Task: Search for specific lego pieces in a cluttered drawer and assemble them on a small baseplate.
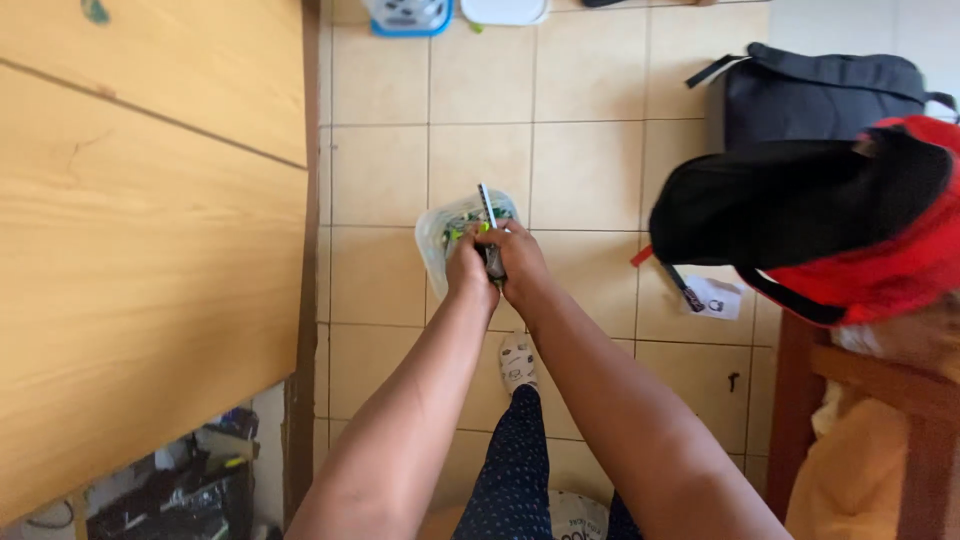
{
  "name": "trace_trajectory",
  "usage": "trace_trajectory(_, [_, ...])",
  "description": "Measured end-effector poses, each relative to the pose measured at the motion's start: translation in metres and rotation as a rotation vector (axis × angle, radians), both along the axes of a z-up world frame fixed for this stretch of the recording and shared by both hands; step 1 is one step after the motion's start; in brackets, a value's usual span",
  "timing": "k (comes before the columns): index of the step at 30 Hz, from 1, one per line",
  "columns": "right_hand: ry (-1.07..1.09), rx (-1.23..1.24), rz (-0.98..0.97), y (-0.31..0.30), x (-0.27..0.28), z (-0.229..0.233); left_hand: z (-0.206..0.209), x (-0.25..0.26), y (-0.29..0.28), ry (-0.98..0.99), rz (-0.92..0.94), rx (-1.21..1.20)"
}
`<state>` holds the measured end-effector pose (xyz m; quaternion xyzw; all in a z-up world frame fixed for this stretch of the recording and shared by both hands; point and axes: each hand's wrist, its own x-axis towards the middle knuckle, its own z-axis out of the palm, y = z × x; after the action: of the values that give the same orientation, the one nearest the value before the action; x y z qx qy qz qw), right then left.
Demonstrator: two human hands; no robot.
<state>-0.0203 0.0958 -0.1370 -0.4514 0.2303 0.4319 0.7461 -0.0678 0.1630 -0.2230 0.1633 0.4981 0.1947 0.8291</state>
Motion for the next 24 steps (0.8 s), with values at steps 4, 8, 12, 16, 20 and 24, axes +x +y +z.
trace_trajectory(4, [0.022,-0.017,0.071,0.011,-0.009,-0.067,-0.04,-0.031,0.022,0.143,-0.063,-0.081])
trace_trajectory(8, [0.206,-0.256,0.22,0.008,-0.001,-0.074,-0.038,-0.039,0.04,0.116,-0.068,-0.176])
trace_trajectory(12, [0.284,-0.222,0.141,-0.003,0.001,-0.132,0.004,-0.035,0.05,0.284,-0.149,-0.068])
trace_trajectory(16, [0.268,-0.173,0.065,-0.017,0.007,-0.134,-0.002,-0.033,0.052,0.227,-0.122,-0.034])
trace_trajectory(20, [0.231,-0.151,0.078,-0.052,0.015,-0.11,0.013,-0.036,0.038,0.276,-0.197,-0.046])
trace_trajectory(24, [0.185,-0.136,0.088,-0.081,0.035,-0.063,0.016,-0.034,0.01,0.224,-0.227,0.01])
